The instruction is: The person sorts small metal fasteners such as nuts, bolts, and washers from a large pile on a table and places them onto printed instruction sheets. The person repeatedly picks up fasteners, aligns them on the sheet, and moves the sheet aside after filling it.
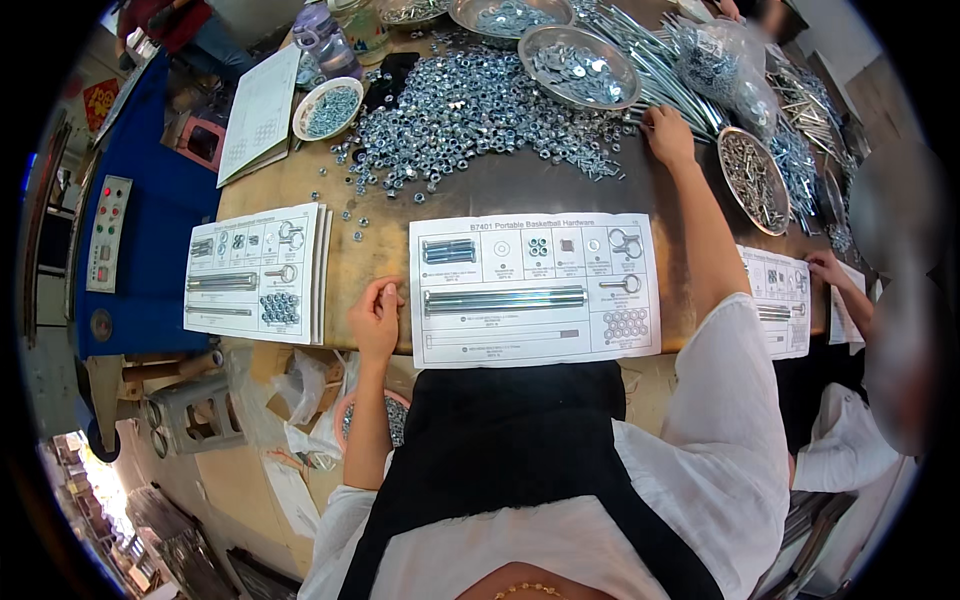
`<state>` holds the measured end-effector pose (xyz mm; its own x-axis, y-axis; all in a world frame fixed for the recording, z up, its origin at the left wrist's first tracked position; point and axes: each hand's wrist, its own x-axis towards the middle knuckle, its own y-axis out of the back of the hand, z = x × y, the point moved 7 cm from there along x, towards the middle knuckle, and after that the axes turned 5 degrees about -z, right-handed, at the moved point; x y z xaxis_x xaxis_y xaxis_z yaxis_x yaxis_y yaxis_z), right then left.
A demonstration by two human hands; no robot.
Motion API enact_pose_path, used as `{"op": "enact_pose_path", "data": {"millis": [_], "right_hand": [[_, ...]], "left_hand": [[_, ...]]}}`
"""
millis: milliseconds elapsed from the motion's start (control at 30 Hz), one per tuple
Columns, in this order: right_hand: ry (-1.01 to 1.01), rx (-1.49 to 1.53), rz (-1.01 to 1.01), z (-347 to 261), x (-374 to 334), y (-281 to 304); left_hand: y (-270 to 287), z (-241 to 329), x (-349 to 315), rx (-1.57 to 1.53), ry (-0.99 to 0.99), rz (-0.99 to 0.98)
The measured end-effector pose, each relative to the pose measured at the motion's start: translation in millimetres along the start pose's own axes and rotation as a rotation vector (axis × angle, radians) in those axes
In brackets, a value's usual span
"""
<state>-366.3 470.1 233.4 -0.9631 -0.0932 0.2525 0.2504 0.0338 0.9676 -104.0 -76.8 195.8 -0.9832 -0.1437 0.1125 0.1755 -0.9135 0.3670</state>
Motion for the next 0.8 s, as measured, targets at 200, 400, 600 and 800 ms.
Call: {"op": "enact_pose_path", "data": {"millis": [200, 400, 600, 800], "right_hand": [[0.077, 0.281, 0.29, -2, -34, 49], [-0.003, 1.197, 0.655, -54, -97, 125], [0.304, 0.906, -0.137, -293, -239, 123], [0.413, 0.775, -0.047, -351, -272, 84]], "left_hand": [[-2, 1, -3, -0.023, 0.004, -0.019], [0, 1, -6, 0.012, 0.012, -0.01], [-4, 13, -2, 0.078, -0.006, -0.02], [-7, 26, -22, 0.069, -0.048, -0.179]]}}
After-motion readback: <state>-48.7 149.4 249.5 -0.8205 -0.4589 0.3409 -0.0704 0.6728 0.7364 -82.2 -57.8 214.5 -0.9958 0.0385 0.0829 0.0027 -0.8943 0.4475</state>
